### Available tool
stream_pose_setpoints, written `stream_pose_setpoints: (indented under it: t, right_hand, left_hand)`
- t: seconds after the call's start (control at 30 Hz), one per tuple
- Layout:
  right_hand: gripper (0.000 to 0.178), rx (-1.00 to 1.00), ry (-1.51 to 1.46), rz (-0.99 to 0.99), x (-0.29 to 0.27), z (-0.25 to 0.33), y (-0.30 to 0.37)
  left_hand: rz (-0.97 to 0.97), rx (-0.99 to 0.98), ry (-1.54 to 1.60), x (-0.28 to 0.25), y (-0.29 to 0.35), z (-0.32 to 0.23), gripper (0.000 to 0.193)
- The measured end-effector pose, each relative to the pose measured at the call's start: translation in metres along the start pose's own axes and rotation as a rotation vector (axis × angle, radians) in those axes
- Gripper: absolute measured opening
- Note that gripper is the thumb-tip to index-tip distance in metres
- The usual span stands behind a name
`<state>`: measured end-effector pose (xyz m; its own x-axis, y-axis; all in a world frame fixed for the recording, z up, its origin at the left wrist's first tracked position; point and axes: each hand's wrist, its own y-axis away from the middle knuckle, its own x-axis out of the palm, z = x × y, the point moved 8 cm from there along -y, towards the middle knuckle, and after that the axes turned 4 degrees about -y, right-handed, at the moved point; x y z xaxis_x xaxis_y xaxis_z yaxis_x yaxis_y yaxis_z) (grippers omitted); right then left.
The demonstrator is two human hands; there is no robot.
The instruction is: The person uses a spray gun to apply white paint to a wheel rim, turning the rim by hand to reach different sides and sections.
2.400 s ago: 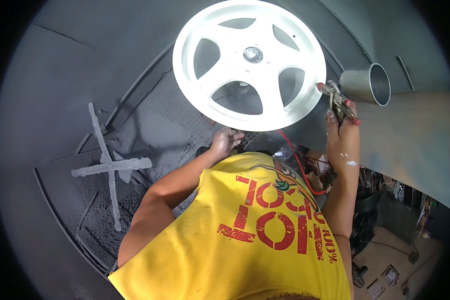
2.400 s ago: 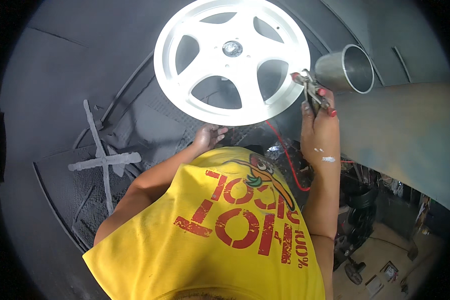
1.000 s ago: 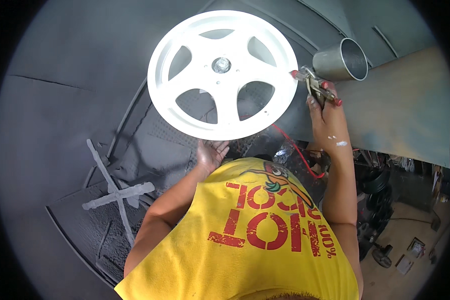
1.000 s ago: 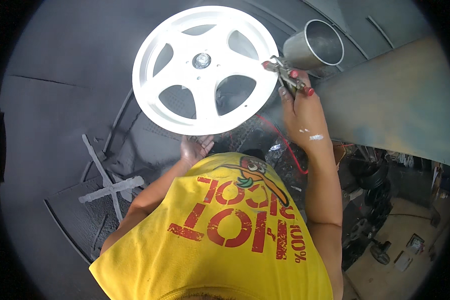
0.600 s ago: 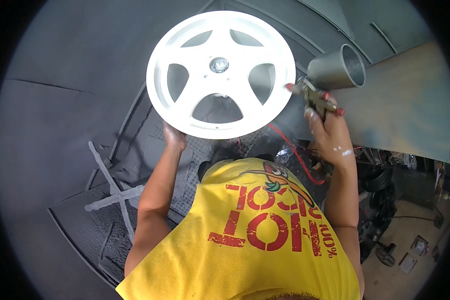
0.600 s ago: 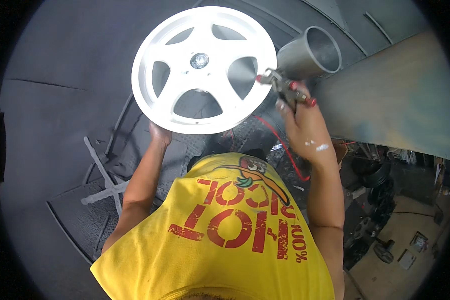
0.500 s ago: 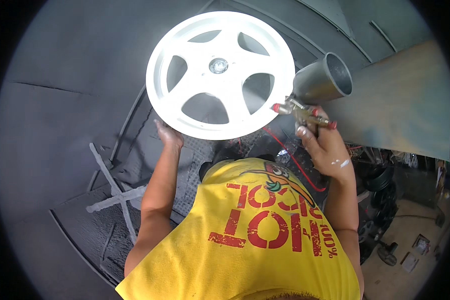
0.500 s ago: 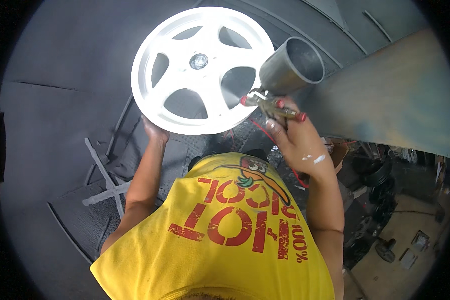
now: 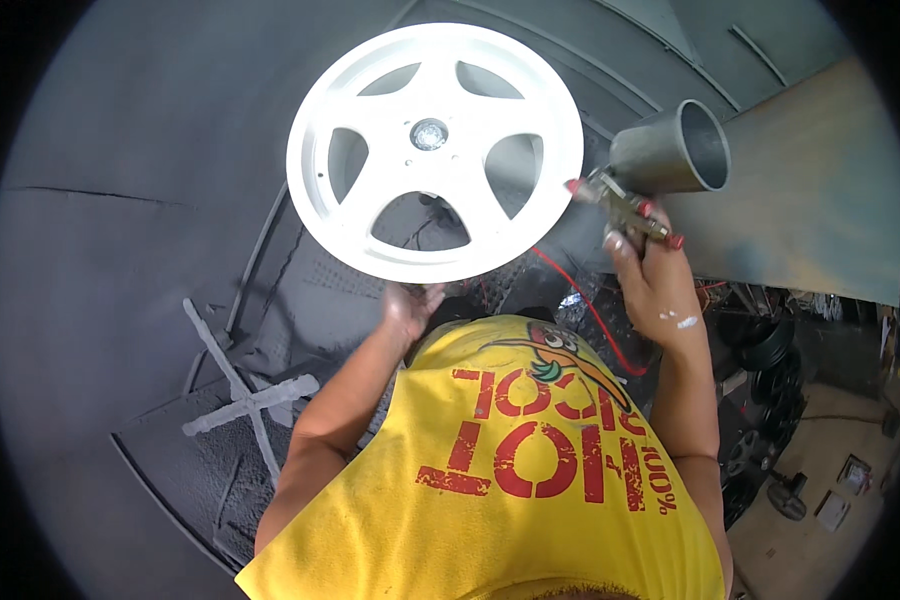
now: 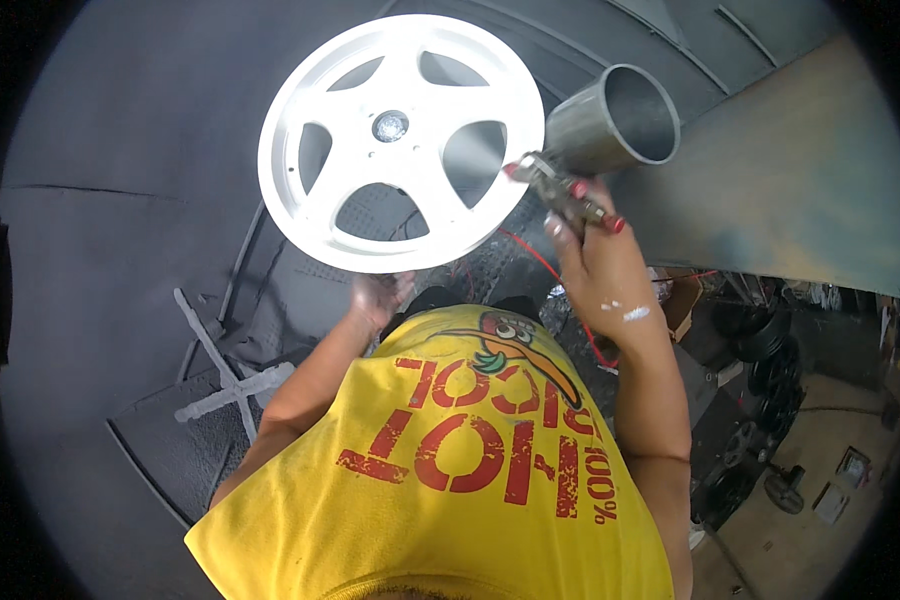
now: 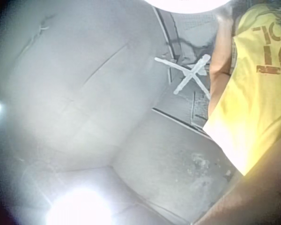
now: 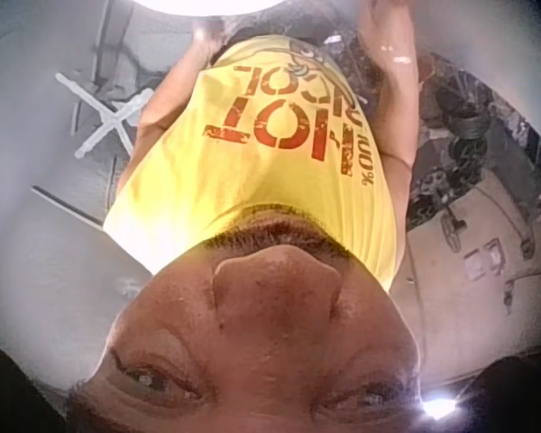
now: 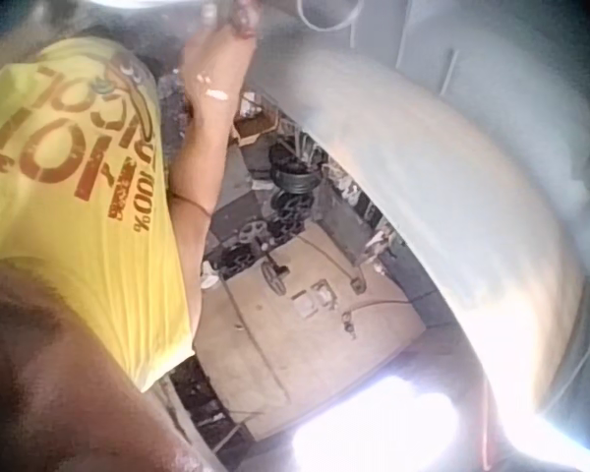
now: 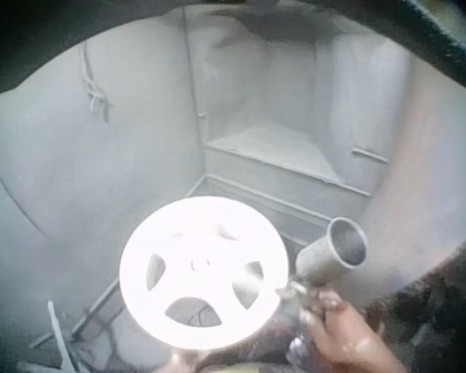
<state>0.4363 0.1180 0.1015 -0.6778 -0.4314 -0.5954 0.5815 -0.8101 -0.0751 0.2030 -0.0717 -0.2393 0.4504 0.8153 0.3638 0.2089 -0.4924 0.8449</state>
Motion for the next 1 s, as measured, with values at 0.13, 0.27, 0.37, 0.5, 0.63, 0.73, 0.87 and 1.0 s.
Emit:
stream_pose_setpoints:
  t: [0.13,0.27,0.37,0.5,0.63,0.73,0.87,1.0]
  right_hand:
    - [0.029,0.018,-0.051,0.132,0.012,0.0,0.013]
    - [0.03,-0.016,0.089,0.003,-0.006,0.0,0.003]
    - [0.029,0.107,0.174,-0.146,-0.024,-0.025,-0.001]
    - [0.029,0.067,0.029,-0.116,-0.022,-0.006,0.001]
    - [0.031,0.078,-0.192,0.137,0.01,0.012,0.015]
    - [0.034,-0.073,-0.069,0.274,0.016,0.04,0.012]
    - [0.034,-0.015,0.041,0.033,-0.004,0.032,-0.011]
    - [0.028,-0.016,0.084,-0.01,-0.007,0.043,-0.038]
  left_hand:
    - [-0.008,0.12,-0.094,-0.047,-0.025,-0.057,0.054]
    - [0.032,0.402,0.066,-0.05,-0.013,-0.133,0.068]
    - [-0.088,0.481,0.354,-0.084,-0.017,-0.162,0.075]
    - [-0.112,0.519,0.22,-0.086,-0.023,-0.158,0.076]
    - [0.068,0.389,0.073,-0.039,-0.016,-0.075,0.067]
    - [0.051,0.09,0.051,0.002,0.006,-0.023,0.067]
    - [0.098,0.09,0.043,-0.029,-0.018,-0.041,0.057]
    - [-0.119,0.356,-0.119,-0.055,-0.031,-0.137,0.059]
